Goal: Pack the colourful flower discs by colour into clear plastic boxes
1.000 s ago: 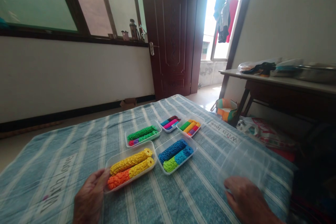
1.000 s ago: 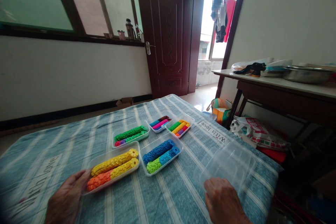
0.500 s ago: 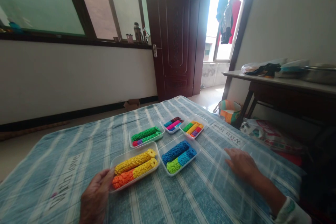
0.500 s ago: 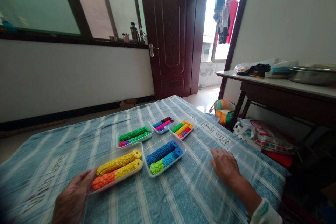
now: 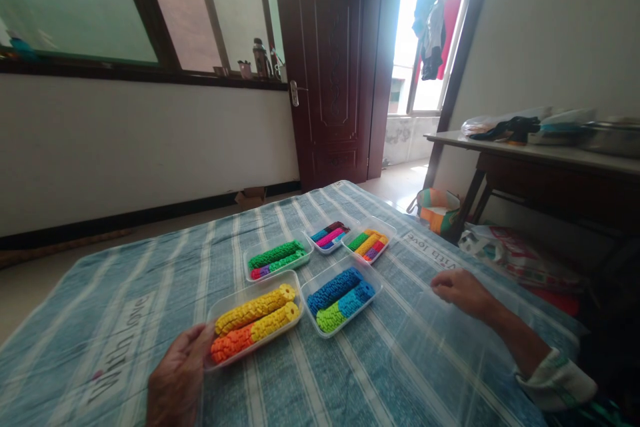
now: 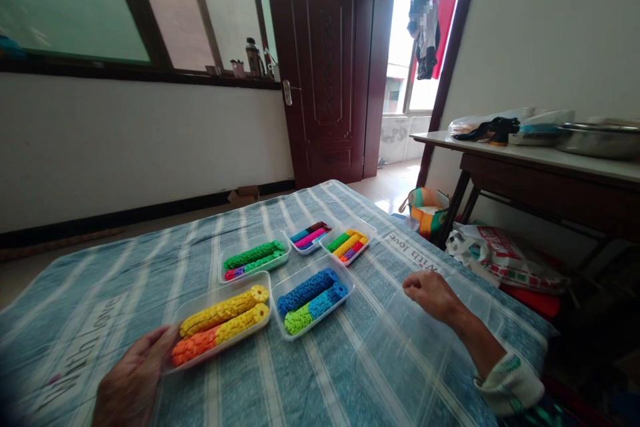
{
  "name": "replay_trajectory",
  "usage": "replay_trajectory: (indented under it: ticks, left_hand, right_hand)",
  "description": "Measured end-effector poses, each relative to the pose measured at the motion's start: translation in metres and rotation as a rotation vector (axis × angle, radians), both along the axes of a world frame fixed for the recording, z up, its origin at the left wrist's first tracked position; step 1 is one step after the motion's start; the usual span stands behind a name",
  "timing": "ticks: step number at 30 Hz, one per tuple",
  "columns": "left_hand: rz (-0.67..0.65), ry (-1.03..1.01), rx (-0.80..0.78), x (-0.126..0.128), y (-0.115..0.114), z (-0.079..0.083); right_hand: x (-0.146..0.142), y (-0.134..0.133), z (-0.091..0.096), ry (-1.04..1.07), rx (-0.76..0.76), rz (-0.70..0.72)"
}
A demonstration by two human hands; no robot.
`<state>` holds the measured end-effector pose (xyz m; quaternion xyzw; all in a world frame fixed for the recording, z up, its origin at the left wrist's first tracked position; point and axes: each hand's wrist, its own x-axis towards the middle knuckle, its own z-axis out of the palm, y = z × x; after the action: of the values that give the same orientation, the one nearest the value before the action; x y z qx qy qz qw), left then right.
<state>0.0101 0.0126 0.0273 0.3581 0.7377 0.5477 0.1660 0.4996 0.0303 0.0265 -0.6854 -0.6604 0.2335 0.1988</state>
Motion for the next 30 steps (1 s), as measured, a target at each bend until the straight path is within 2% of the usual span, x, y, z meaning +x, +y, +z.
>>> replay_trajectory:
  ticks: [3, 4, 6, 7, 10, 12, 14, 18, 24, 27, 30]
  left_hand:
    - [0.047, 0.144, -0.112, 0.001, -0.008, 0.009]
    - [0.058, 0.274, -0.084, 0.004, -0.012, 0.012]
    - [0.02, 0.571, 0.085, 0.016, -0.019, 0.016]
    - [-0.051, 0.707, 0.212, 0.026, -0.022, 0.016]
    - [-0.389, 1.005, 0.539, 0.067, -0.029, 0.009]
    - [-0.625, 1.125, 0.563, 0.097, -0.03, 0.0]
    - [-0.696, 1.211, 0.538, 0.122, -0.03, -0.009]
    - [-0.665, 1.315, 0.467, 0.146, -0.026, -0.026]
    - [-0.637, 1.255, 0.476, 0.151, -0.026, -0.034]
    - [-0.591, 1.22, 0.513, 0.156, -0.032, -0.035]
    - [-0.583, 1.217, 0.552, 0.16, -0.036, -0.037]
  right_hand:
    - [0.003, 0.001, 0.0, 0.131, -0.003, -0.023]
    - [0.003, 0.002, -0.001, 0.167, -0.002, -0.039]
    - [0.002, 0.002, -0.007, 0.227, -0.012, -0.076]
    - [0.002, 0.002, -0.01, 0.246, -0.023, -0.094]
    - [0.0, 0.002, -0.017, 0.267, -0.042, -0.117]
    - [-0.001, 0.002, -0.018, 0.268, -0.036, -0.106]
    - [0.0, 0.001, -0.016, 0.27, -0.034, -0.1]
    - [0.001, 0.0, -0.011, 0.275, -0.048, -0.115]
    - [0.011, 0.002, 0.002, 0.36, -0.022, -0.142]
    - [0.022, 0.016, 0.016, 0.425, 0.077, -0.195]
    - [0.033, 0.044, 0.03, 0.476, 0.188, -0.223]
